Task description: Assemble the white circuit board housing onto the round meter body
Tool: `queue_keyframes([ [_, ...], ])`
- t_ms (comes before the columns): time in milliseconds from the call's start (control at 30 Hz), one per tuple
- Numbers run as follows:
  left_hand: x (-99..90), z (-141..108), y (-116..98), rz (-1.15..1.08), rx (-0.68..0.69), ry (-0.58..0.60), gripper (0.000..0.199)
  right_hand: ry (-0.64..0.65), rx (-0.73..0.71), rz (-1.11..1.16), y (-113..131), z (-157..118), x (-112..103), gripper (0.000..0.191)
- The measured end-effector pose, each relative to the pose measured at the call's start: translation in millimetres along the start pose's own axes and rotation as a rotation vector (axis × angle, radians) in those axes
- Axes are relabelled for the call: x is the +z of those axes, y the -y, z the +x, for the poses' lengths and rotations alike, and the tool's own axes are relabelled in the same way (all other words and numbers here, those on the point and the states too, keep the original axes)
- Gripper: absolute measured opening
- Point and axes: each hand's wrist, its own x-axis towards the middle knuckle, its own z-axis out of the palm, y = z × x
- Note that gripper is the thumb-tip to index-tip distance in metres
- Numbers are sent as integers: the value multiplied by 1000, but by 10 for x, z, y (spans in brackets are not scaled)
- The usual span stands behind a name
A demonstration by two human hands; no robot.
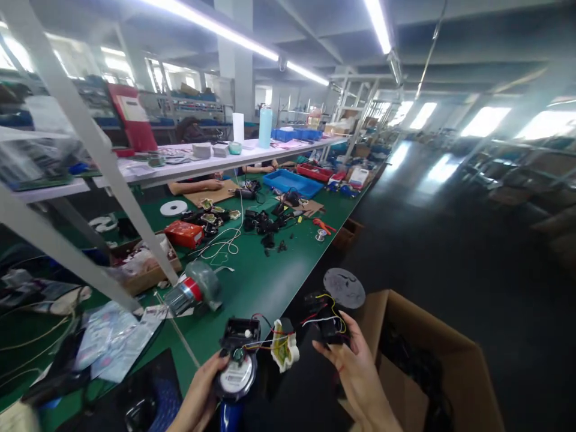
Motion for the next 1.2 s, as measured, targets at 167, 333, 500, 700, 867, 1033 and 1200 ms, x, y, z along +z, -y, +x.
queue_keyframes([
  [167, 556, 985, 78, 172, 116, -64, 36, -16, -16, -135, 68, 1285, -74, 56],
  [333, 1069, 1873, -6, 322, 224, -265, 32, -21, 33, -396, 60, 2551, -55, 51],
  [500, 1497, 2429, -62, 557, 351, -445, 28, -38, 92, -561, -77, 3606, -107, 50],
  [700, 1894, 2762, 95, 762, 334, -551, 39, 103, 197, -824, -345, 4707, -171, 26],
  [867, 1920, 2921, 180, 685, 215, -644, 86, 395, 127, -1113, -488, 5458, -216, 23],
  [1033, 1922, 2982, 142, 533, 29, -717, 109, 646, -9, -1310, -256, 6211, -387, 33],
  [1200, 2089, 2902, 6, 382, -29, -747, 100, 576, 11, -1593, 156, 7153, -787, 31],
])
